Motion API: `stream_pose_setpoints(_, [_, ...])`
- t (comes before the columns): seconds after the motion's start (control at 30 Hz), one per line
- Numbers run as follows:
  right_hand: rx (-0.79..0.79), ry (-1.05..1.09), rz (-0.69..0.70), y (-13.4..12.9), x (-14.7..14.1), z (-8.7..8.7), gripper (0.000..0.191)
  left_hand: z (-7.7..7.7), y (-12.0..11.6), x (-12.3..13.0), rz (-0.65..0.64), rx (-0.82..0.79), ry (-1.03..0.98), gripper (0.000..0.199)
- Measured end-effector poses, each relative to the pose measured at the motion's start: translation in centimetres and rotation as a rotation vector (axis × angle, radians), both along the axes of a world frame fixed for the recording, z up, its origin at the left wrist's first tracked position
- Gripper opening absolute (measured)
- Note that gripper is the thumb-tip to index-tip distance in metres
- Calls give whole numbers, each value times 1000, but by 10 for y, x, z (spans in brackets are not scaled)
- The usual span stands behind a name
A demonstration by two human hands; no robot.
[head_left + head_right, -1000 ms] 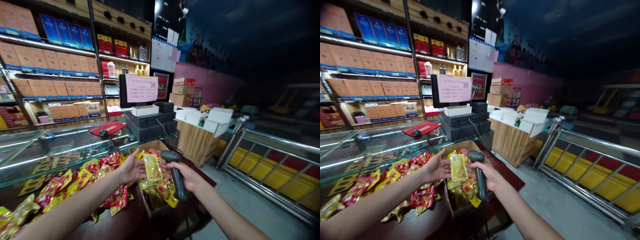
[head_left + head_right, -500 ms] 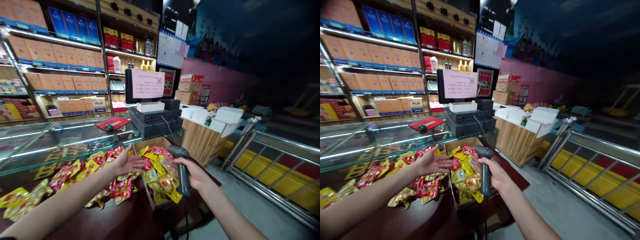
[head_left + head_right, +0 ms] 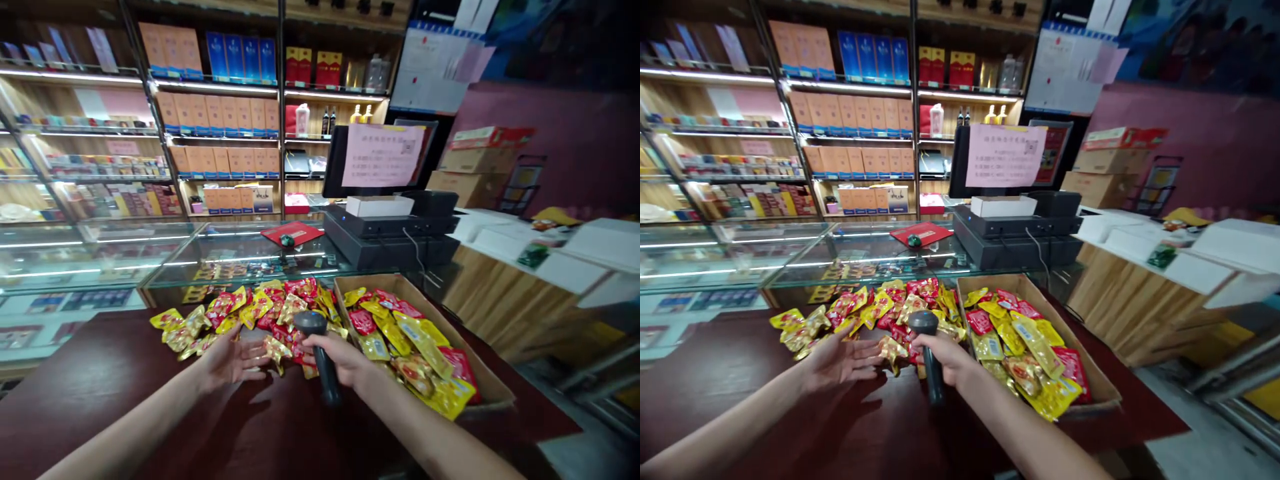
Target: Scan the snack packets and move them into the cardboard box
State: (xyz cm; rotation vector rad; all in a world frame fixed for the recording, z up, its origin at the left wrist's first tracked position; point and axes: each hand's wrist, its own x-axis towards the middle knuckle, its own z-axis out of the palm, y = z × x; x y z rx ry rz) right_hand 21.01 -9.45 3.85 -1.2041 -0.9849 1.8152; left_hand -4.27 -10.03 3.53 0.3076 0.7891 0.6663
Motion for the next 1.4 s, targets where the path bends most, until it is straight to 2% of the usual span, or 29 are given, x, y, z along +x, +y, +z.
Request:
stream_pose_setpoints(0.17, [-34,-92,2,13,-29,-18,11,-21,-10,-6,34,-50,31,60])
stream_pose_setpoints(0.4, [-18,-126,25,18,-41,-22,12,-40,-8,5,85,-59,40,57])
stream_pose_setpoints(0.57, [-149,32,111,12,-37,-17,12,-38,-7,11,50,-29,59,52])
stream_pose_setpoints(0.67, [-164,81,189,6,-36,-14,18,-38,-10,17,-26,59,18,44])
stream_pose_setpoints(0.73, [-148,86,212,2,-37,-13,19,-39,-12,22,-15,123,58,38])
stream_pose_setpoints(0.83, [-122,94,203,-3,-37,-11,18,-42,-14,28,41,137,167,40])
stream_pose_setpoints(0.97, [-99,125,173,-5,-32,-10,19,-41,-10,31,63,96,211,43])
stream_pose_setpoints(1.2, [-32,48,16,-2,-22,-15,21,-36,-11,29,73,41,231,46])
stream_pose_setpoints(1.4, [-70,130,99,-9,-26,-18,27,-40,-22,26,12,50,239,48])
